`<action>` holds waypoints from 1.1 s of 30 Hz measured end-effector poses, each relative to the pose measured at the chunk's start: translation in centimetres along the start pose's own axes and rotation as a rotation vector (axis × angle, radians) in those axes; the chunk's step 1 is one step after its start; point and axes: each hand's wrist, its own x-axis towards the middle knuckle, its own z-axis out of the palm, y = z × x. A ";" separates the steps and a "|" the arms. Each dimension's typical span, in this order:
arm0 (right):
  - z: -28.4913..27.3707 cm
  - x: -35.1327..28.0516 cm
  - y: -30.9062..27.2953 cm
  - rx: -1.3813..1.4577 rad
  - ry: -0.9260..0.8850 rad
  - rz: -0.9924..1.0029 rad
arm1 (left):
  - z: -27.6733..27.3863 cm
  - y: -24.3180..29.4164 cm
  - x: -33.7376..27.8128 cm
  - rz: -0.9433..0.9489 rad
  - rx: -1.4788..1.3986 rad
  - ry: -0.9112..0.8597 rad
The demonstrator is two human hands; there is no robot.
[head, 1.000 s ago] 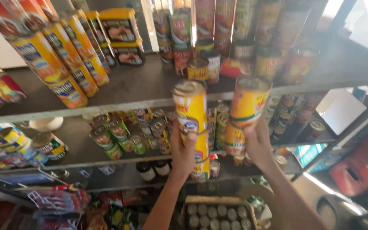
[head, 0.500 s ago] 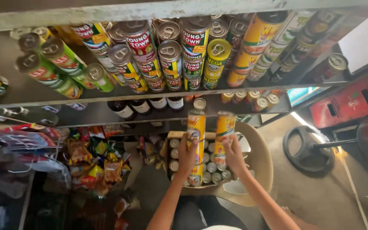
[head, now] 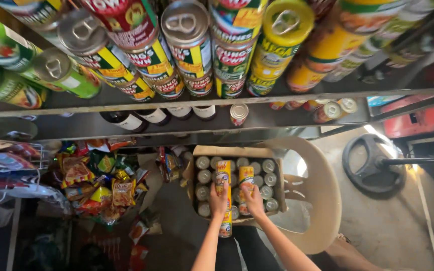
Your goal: Organizing and stocking canned goods on grocery store shelves.
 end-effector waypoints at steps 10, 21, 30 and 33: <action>2.6 3.4 0.5 -0.276 0.061 -0.031 | 2.5 -2.3 3.8 -0.052 0.198 0.041; 3.4 3.4 -0.4 -0.499 0.101 -0.108 | 4.2 1.7 2.1 -0.252 0.635 0.100; 2.6 4.1 -1.7 -0.323 0.109 -0.200 | 4.9 2.3 1.8 -0.181 0.614 0.127; 1.9 4.0 -3.4 -0.227 0.077 -0.082 | 5.3 2.4 1.6 -0.194 0.611 0.112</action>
